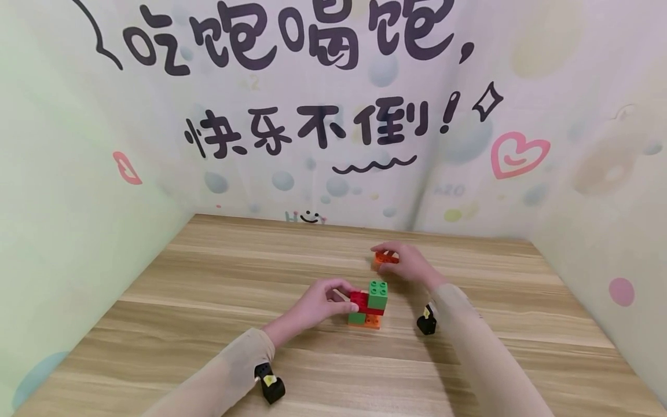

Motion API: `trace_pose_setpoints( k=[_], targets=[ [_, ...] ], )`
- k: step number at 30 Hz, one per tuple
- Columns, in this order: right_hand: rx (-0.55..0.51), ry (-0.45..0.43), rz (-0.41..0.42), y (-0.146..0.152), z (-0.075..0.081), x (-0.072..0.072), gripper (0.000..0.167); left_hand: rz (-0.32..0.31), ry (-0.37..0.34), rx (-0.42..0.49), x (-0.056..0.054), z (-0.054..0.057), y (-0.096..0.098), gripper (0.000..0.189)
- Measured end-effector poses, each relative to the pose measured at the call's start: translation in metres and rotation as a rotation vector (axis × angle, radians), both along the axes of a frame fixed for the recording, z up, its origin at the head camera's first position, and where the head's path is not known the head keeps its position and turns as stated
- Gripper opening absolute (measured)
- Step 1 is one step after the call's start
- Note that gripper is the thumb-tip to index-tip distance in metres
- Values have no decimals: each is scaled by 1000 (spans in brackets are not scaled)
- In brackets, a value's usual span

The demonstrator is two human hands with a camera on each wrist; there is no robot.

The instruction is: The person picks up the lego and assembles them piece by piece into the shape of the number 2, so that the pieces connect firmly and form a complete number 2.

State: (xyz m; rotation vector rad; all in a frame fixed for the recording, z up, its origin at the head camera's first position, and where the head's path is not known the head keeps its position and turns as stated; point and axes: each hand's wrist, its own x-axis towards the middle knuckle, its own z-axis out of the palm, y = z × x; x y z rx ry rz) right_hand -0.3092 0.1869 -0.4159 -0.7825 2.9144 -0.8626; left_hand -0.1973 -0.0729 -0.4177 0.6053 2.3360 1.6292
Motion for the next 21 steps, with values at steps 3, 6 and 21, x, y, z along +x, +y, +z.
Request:
trace_pose_setpoints(
  k=[3,6,21],
  targets=[
    [-28,43,-3,2,6,2,43,0,2,-3,-1,-1,0,27],
    [-43,97,7,4,11,4,42,-2,2,-2,-1,-1,0,27],
    [-76,205,59,6,21,12,46,-2,-6,-1,1,2,0,26]
  ],
)
